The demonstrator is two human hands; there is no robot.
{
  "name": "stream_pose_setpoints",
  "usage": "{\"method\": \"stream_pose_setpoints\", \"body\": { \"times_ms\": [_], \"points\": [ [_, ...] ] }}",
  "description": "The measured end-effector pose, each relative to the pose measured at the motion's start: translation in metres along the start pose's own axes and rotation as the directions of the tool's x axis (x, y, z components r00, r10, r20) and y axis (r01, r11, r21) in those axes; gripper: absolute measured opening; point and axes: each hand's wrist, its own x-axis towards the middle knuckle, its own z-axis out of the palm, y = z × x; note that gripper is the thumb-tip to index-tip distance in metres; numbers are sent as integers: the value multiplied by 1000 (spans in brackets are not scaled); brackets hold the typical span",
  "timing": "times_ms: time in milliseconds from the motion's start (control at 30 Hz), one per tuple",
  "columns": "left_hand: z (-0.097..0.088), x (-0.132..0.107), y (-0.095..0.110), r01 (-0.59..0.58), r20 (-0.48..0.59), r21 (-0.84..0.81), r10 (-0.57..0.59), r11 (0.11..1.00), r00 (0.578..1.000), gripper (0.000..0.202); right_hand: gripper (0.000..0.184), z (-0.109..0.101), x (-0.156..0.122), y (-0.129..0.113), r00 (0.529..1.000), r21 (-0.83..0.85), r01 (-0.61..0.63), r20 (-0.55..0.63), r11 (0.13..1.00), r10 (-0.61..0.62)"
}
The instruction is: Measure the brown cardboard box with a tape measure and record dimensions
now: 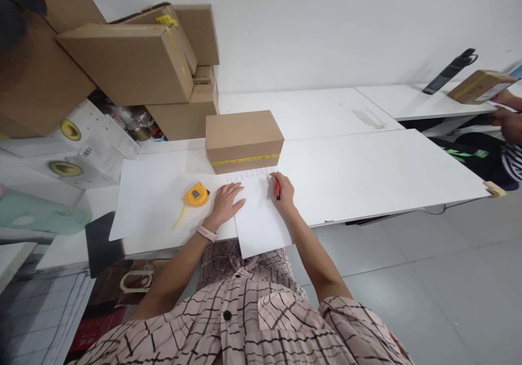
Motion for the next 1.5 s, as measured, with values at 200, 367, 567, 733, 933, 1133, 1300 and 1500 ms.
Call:
{"method": "stream_pose_setpoints", "body": {
  "times_ms": [200,367,567,733,933,1133,1300,1500],
  "points": [
    [-19,-10,5,64,-100,-48,-69,997,993,33,52,-56,-14,40,990,-581,106,136,807,-32],
    [-55,-44,-24,261,-350,-2,-245,965,904,35,57,-64,-20,44,982,-612,148,182,777,-44],
    [-64,-69,-64,459,-266,-34,-451,888,852,59,59,-59,-22,48,991,-570,114,124,813,-52],
    [-63,-60,-61,519,-229,-136,-537,844,812,63,63,-58,-22,49,998,-453,21,-40,891,-44],
    [-77,-44,-9,373,58,-712,-479,596,876,54,33,-44,-24,-28,996,198,-78,59,977,67],
    [-96,-19,30,261,139,-857,-287,445,948,50,43,-21,-17,-104,829,629,-452,558,632,39],
    [-110,-5,24,245,126,-838,-265,487,956,48,46,-16,0,-119,778,633,-535,627,560,35],
    [-139,17,10,230,108,-843,-265,486,958,47,39,-15,40,-120,846,685,-475,528,552,71]
  ]
}}
